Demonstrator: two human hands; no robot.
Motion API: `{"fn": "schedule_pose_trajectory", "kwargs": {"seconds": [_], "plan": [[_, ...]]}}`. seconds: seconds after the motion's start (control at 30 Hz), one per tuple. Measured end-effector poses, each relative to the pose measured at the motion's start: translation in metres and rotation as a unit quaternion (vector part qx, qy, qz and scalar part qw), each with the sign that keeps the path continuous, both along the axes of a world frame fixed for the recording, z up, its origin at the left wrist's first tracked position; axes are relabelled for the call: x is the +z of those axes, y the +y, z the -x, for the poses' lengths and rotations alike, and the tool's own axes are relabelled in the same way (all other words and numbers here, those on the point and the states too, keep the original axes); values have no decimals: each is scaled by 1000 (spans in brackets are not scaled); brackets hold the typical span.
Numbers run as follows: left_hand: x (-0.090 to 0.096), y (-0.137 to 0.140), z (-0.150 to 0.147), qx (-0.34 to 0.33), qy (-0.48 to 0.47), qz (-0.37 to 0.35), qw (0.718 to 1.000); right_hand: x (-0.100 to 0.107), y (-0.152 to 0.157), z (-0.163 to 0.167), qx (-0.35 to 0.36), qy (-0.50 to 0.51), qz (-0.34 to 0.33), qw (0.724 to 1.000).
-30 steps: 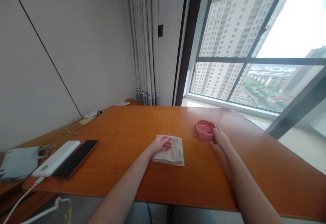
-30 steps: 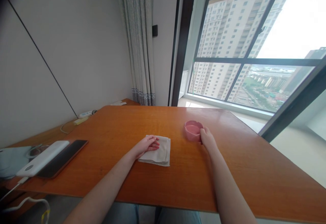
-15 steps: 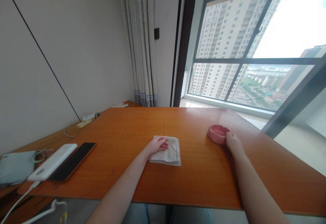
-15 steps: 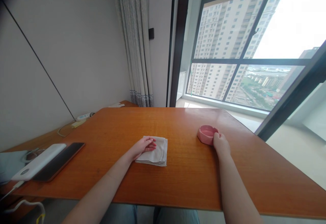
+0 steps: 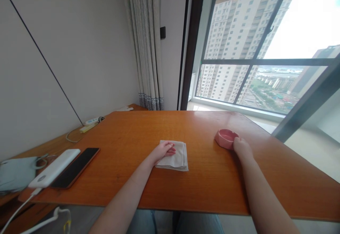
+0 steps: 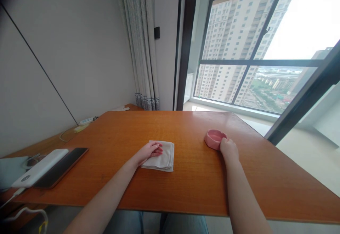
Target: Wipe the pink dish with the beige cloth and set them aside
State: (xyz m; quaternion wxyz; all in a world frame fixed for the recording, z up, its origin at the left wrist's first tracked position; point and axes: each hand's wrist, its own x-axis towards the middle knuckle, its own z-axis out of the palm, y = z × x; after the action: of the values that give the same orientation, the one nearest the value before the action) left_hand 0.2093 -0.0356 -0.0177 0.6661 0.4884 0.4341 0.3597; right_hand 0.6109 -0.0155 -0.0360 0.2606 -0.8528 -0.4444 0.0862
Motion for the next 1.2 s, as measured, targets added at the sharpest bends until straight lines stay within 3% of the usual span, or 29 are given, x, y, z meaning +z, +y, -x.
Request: {"fn": "schedule_pose_trajectory", "kwargs": {"seconds": [0.1, 0.2, 0.37, 0.47, 0.53, 0.6, 0.67, 0.73, 0.83, 0.93, 1.0, 1.07, 1.2], "plan": [[-3, 0, 0, -15, 19, -25, 999, 3, -2, 3, -20, 31, 4, 999], [-6, -4, 2, -66, 79, -133, 986, 5, -3, 5, -18, 43, 1, 999], [3, -19, 0, -187, 236, -339, 891, 20, -14, 18, -40, 43, -17, 998], [8, -25, -4, -215, 278, -411, 841, 36, -27, 42, -74, -15, -102, 992], [9, -26, -6, -199, 294, -425, 832, 45, -32, 64, -10, -66, -202, 977], [7, -25, -7, -186, 301, -420, 836, 49, -33, 88, 119, -82, -257, 956], [4, -22, -6, -182, 293, -401, 849, 45, -28, 112, 261, -57, -230, 936], [3, -19, -5, -170, 267, -368, 875, 36, -22, 134, 353, -23, -160, 921], [2, -13, -5, -97, 195, -309, 926, 19, -17, 163, 378, -10, -61, 924], [3, -6, -4, 57, 75, -268, 959, 10, -18, 188, 372, -40, -5, 927], [4, -1, 0, 177, -15, -238, 955, 9, -18, 200, 374, -56, 20, 926], [6, 5, 7, 283, -70, -212, 933, 11, -15, 206, 379, -59, 40, 923], [8, 17, 27, 391, -39, -197, 898, 14, 2, 198, 298, -61, 23, 952]]}}
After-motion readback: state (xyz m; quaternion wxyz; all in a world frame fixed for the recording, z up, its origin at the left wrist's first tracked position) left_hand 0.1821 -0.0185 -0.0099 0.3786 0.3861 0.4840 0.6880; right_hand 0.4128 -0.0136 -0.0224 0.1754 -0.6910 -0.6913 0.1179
